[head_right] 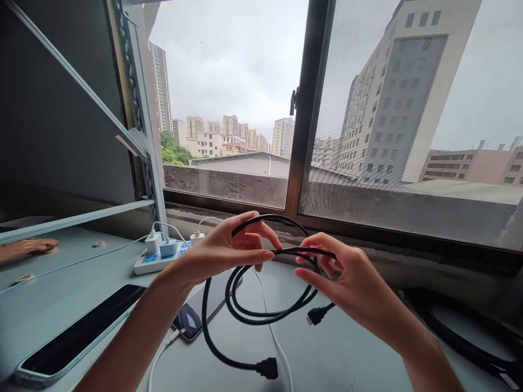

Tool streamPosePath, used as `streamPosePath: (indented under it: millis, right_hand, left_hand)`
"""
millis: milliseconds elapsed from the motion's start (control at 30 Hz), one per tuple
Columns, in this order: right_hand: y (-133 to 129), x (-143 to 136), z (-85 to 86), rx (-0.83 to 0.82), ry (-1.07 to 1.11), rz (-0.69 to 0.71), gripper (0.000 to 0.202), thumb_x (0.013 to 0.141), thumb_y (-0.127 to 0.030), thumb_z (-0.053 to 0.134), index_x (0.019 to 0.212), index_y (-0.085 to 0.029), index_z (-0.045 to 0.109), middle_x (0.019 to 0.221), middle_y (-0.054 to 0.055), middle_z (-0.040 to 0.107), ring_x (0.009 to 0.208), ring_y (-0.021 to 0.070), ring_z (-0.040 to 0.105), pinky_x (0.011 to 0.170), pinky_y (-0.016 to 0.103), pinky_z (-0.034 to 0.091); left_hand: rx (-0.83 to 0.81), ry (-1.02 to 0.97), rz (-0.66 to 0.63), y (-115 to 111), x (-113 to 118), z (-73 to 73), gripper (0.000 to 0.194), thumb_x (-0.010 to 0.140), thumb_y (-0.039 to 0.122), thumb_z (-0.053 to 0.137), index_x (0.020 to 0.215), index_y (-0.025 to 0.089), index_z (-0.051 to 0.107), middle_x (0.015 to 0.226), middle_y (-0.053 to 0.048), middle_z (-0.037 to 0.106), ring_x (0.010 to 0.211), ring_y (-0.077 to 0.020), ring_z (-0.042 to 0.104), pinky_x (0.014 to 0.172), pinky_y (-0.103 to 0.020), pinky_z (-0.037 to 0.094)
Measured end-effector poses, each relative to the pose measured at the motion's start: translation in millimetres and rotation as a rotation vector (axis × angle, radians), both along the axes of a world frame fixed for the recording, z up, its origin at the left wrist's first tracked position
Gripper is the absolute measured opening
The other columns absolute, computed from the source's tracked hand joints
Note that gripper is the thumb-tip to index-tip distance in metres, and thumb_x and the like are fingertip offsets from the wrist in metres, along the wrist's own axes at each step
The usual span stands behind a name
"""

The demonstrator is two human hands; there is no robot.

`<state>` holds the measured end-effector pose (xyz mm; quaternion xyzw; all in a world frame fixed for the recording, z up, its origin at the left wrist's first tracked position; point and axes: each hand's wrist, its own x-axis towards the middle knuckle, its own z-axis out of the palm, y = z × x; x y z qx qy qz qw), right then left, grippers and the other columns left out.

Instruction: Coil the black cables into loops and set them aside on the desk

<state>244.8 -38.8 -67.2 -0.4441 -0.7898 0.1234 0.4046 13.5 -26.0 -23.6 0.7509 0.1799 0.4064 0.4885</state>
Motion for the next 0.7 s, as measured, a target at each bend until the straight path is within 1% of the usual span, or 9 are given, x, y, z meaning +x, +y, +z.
streamPosePath:
  millis: [67,133,233,300,367,433,500,600,700]
  right_hand:
    - [-0.2,0.2,-0.5,-0.018,0.043,0.006,0.038,0.079,-0.050,0.064,0.104,-0.022,0.061,0.074,0.000,0.059,0.061,0.0101,0.049,0.053,0.020,0.043]
    - [-1.1,3.5,0.9,-0.035,0.099,0.030,0.035,0.082,-0.049,0.061,0.102,-0.020,0.064,0.080,0.003,0.062,0.067,0.0119,0.054,0.058,0.021,0.045]
    - [1.8,19.2,5.3,-0.018,0.196,-0.001,0.035,0.077,-0.051,0.065,0.095,-0.021,0.070,0.076,0.003,0.062,0.063,0.0113,0.052,0.055,0.021,0.043]
    - [9.7,37.0,8.0,0.067,0.318,-0.107,0.038,0.066,-0.056,0.072,0.082,-0.021,0.073,0.059,0.000,0.053,0.051,0.0091,0.041,0.046,0.023,0.033]
    - [21.0,57.7,9.7,0.191,0.515,-0.233,0.041,0.056,-0.058,0.077,0.071,-0.021,0.072,0.052,-0.001,0.048,0.051,0.0100,0.040,0.047,0.025,0.031]
    - [31.7,76.9,10.9,0.299,0.691,-0.340,0.037,0.058,-0.056,0.077,0.067,-0.020,0.070,0.055,0.000,0.049,0.053,0.0105,0.041,0.050,0.028,0.029]
    - [37.8,90.2,12.5,0.352,0.821,-0.441,0.036,0.060,-0.053,0.076,0.069,-0.019,0.070,0.059,0.001,0.052,0.053,0.0096,0.038,0.050,0.029,0.026]
    - [36.7,93.4,16.7,0.368,0.940,-0.553,0.040,0.056,-0.054,0.078,0.073,-0.018,0.071,0.058,-0.001,0.047,0.053,0.0093,0.035,0.047,0.028,0.022]
    - [28.7,78.5,21.0,0.386,0.985,-0.539,0.044,0.052,-0.054,0.080,0.074,-0.018,0.071,0.055,-0.003,0.045,0.050,0.0075,0.031,0.044,0.026,0.019]
  left_hand:
    - [0.021,-0.047,0.038,-0.3,-0.3,2.2,0.024,0.076,0.018,0.073,0.079,0.014,0.050,0.086,-0.005,0.066,0.067,-0.0107,0.060,0.062,-0.022,0.048]
    - [0.043,-0.066,0.135,0.3,-2.7,5.1,0.021,0.076,0.019,0.073,0.079,0.013,0.053,0.084,-0.005,0.066,0.071,-0.0125,0.062,0.064,-0.021,0.048]
    - [0.032,-0.005,0.364,5.8,-14.1,11.7,0.025,0.074,0.029,0.076,0.081,0.012,0.058,0.080,-0.005,0.066,0.060,-0.0114,0.061,0.049,-0.019,0.041]
    - [-0.008,0.045,0.476,13.7,-27.3,16.9,0.031,0.075,0.040,0.074,0.082,0.012,0.061,0.067,-0.004,0.063,0.049,-0.0097,0.055,0.041,-0.018,0.034]
    - [-0.051,0.027,0.552,24.1,-43.3,21.7,0.038,0.075,0.050,0.071,0.078,0.013,0.062,0.055,-0.001,0.057,0.042,-0.0085,0.048,0.039,-0.019,0.032]
    - [-0.089,-0.043,0.652,33.8,-58.9,25.3,0.042,0.073,0.055,0.069,0.067,0.015,0.059,0.052,0.000,0.053,0.038,-0.0076,0.045,0.038,-0.019,0.033]
    - [-0.104,-0.022,0.722,39.5,-70.5,27.1,0.048,0.076,0.058,0.065,0.057,0.016,0.054,0.050,-0.001,0.051,0.037,-0.0081,0.045,0.038,-0.020,0.034]
    - [-0.052,0.166,0.712,38.3,-74.2,25.1,0.052,0.081,0.058,0.058,0.051,0.016,0.050,0.045,-0.002,0.049,0.037,-0.0094,0.047,0.038,-0.020,0.030]
    - [-0.007,0.362,0.582,32.2,-60.4,17.8,0.055,0.084,0.059,0.053,0.051,0.016,0.050,0.044,-0.003,0.051,0.037,-0.0092,0.048,0.039,-0.019,0.028]
